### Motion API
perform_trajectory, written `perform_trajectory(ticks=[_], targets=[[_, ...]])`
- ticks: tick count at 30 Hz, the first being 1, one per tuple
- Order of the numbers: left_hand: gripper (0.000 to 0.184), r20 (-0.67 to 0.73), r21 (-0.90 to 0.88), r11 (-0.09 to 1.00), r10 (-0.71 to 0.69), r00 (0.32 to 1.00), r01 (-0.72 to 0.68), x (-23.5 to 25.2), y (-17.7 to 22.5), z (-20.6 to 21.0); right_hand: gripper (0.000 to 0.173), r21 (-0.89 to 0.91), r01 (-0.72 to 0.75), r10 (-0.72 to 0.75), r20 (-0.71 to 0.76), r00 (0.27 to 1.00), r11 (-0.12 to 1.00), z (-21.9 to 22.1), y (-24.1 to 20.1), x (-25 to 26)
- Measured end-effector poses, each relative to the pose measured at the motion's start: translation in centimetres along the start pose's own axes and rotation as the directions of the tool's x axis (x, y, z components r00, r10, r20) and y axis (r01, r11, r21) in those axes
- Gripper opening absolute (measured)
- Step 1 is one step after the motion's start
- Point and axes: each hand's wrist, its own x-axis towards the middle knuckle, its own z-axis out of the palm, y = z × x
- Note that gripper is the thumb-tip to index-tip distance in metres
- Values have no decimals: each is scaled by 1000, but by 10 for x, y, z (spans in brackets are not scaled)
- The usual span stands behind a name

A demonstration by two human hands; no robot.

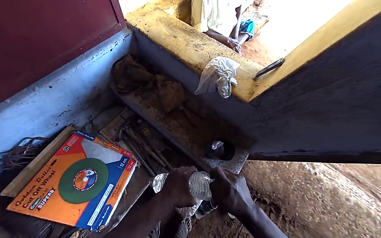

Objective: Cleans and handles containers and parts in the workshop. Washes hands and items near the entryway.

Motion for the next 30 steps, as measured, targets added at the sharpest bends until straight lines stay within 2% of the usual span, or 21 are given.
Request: perform_trajectory(ticks=[9, 17, 23, 25, 27, 29, 30], targets=[[72, -71, -24, 1000, 1, 997, -3, 10, -11, -6, 27, -65, -101, 104, 47, 993, 993, 11, -4, 19], [73, 12, -29, 998, -61, 998, 62, 10, -20, -11, 26, -80, -209, 219, 145, 965, 975, 20, -15, 26], [75, 7, -85, 994, -66, 998, 66, 5, -37, -5, 30, -57, -292, 298, 188, 936, 955, 34, -24, 25], [76, -84, -116, 993, -13, 996, 3, 0, -51, -3, 42, 95, -337, 319, 167, 933, 937, 37, -29, 28], [78, -278, -197, 978, 5, 961, -62, -6, -73, -6, 51, 323, -434, 386, 202, 900, 841, 34, -33, 32], [80, -485, -333, 942, -128, 865, -47, -13, -98, -22, 59, 529, -483, 440, 215, 872, 698, 33, -32, 30], [81, -561, -405, 914, -229, 796, -22, -15, -112, -35, 59, 600, -492, 458, 224, 860, 631, 35, -29, 24]])
